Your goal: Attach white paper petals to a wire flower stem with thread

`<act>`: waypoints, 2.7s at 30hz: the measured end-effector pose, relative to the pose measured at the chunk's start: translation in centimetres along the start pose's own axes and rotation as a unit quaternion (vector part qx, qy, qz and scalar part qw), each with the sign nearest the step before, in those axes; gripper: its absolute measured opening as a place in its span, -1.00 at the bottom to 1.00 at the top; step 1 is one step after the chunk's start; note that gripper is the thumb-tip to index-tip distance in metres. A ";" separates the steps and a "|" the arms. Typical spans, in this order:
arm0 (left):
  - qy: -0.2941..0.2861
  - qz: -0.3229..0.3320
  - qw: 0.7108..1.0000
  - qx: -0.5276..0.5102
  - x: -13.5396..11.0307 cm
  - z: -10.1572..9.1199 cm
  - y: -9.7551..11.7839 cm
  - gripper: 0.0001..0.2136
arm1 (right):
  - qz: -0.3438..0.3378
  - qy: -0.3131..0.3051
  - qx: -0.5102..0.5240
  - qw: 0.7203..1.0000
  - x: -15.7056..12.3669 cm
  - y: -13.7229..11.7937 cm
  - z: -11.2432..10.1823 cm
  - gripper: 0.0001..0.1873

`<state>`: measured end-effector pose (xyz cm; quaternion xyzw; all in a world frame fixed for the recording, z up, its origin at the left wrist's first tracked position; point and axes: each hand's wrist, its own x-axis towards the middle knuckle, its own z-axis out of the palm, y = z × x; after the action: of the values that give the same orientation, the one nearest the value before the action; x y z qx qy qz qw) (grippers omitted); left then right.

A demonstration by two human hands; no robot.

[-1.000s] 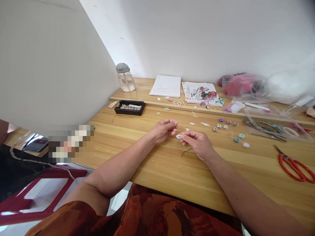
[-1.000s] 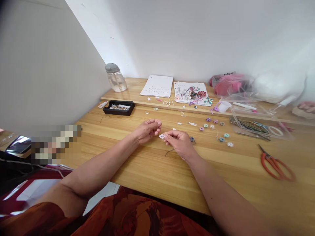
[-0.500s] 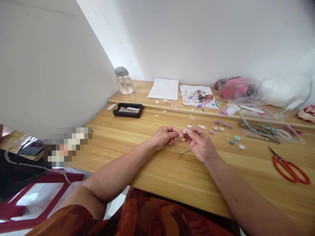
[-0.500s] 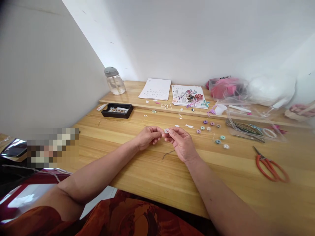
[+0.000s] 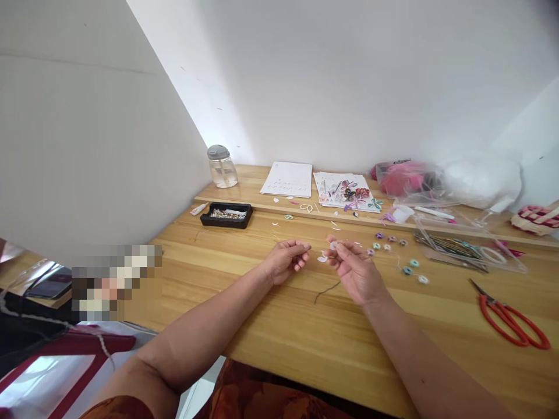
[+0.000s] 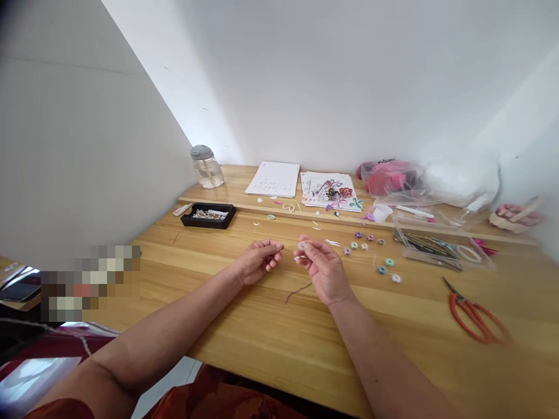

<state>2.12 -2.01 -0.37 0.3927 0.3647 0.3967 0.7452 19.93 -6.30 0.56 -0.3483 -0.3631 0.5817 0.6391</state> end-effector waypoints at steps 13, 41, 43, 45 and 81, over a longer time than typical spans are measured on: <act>-0.032 -0.034 0.997 0.059 -0.1 0.2 -0.4 -0.60 | -0.037 0.024 -0.053 0.998 0.1 0.8 0.0 -0.74; -0.047 0.090 0.988 0.115 -0.7 1.7 -0.8 -0.62 | -0.113 0.072 -0.018 0.991 0.6 -0.1 -0.1 -0.82; -0.011 0.099 0.988 0.118 -0.4 1.4 -0.9 -0.62 | -0.139 0.108 -0.007 0.984 1.0 -0.7 -0.6 -0.83; 0.033 0.113 0.986 0.118 -0.1 1.1 -0.9 -0.63 | -0.139 0.116 0.002 0.983 1.3 -1.1 -1.0 -0.82; 0.048 0.230 0.912 0.336 -0.2 -0.1 -0.4 -0.81 | 0.071 -0.019 0.030 0.997 -0.1 -1.4 -0.2 -0.76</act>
<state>2.04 -2.26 -0.71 0.6732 0.4111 0.4298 0.4393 20.82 -6.51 1.65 -0.3428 -0.3318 0.6427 0.5995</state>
